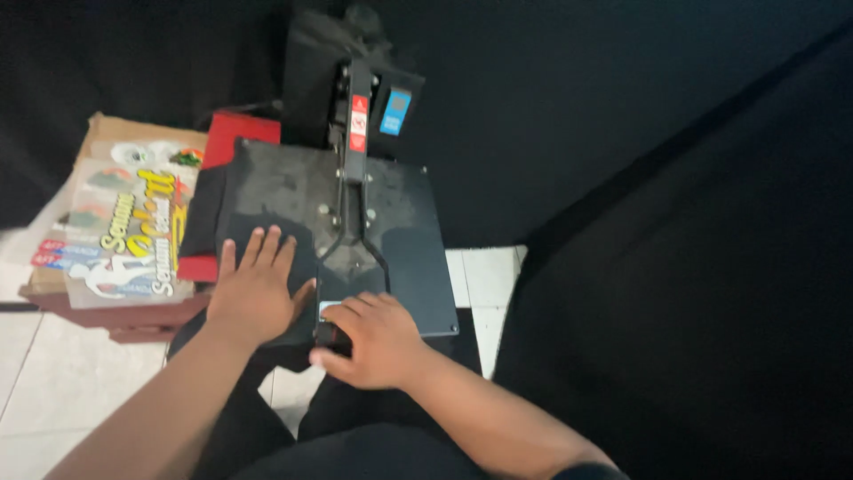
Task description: The person places a black t-shirt on a heat press machine and aligns a transfer sheet with a logo on the fabric. They close the press to apply heat, then open it to check the result. This process is repeated multiple times to ensure the design is properly adhered to the shirt.
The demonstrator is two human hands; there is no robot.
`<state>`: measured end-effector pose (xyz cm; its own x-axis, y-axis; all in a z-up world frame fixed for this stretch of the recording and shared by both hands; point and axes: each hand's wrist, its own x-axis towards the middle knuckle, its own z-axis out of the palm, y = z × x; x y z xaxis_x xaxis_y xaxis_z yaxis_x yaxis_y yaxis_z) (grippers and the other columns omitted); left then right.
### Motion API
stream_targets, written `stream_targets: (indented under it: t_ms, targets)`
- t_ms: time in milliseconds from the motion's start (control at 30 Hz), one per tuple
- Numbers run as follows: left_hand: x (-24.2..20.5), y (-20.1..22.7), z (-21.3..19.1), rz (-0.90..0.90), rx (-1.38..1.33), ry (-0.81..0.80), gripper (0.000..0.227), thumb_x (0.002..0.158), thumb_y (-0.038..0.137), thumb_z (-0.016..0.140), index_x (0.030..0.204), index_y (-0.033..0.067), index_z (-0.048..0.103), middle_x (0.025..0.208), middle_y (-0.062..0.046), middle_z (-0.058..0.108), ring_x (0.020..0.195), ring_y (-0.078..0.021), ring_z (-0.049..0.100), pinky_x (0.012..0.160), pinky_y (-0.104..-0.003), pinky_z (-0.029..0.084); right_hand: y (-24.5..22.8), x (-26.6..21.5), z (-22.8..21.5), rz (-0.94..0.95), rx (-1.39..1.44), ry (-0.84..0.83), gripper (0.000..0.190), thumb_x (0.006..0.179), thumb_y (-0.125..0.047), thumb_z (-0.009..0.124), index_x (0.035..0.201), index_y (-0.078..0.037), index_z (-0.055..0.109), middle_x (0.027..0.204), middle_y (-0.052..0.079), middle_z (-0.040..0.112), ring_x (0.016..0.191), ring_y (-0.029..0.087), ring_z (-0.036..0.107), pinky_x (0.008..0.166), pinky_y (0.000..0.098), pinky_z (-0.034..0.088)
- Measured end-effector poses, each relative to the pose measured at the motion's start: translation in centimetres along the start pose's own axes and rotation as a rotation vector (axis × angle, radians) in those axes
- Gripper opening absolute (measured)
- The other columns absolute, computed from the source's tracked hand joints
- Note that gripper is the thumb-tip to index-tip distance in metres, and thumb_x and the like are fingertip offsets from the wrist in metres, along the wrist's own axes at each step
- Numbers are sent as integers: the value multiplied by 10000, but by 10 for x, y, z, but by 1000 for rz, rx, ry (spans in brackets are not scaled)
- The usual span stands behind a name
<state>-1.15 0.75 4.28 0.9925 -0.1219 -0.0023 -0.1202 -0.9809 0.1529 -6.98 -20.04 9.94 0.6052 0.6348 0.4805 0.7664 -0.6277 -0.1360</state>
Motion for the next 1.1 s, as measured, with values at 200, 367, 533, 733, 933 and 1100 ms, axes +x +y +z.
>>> stream_targets:
  t_ms: [200,367,533,733,933,1100]
  targets:
    - [-11,5,-15,17,-103,-113,373,1072,518,317,1126,305,618,1166,44,698,1162,-200,699,992,-370,543,85,-26,-27,330,42,198,282,1015,-242,570,1241,-149,712,1268,104,687,1218,343,636,1040,452,473]
    - [-27,35,-8,9,-414,223,351,827,567,575,963,269,702,958,-31,755,956,-280,732,858,-444,532,98,-60,-4,516,-90,-356,616,1059,-360,426,1598,-79,323,1634,306,242,1515,496,185,1206,592,195]
    - [-54,90,-30,545,-222,274,544,944,658,575,1038,137,704,1019,-50,679,928,-298,653,851,-433,447,100,-75,9,472,-143,-391,667,1069,-473,330,1638,-135,236,1691,235,182,1562,453,124,1213,604,164]
    - [-39,91,-33,488,-131,-102,567,945,749,571,879,190,635,764,27,727,683,-299,702,703,-462,506,78,-67,2,557,-178,-438,682,1061,-456,358,1640,-126,216,1687,234,162,1562,421,95,1232,562,96]
    - [-41,90,-35,518,-136,-39,559,925,739,592,853,186,630,742,17,723,662,-304,715,655,-471,520,94,-29,-4,671,-168,-590,706,1029,-553,312,1655,-283,130,1723,164,68,1574,407,29,1212,613,84]
    - [-40,89,-31,496,-95,-50,589,954,749,540,845,174,607,670,40,687,579,-283,668,621,-447,493,106,-5,-4,698,-122,-572,733,1009,-591,321,1648,-268,162,1726,130,68,1590,339,-2,1265,521,22]
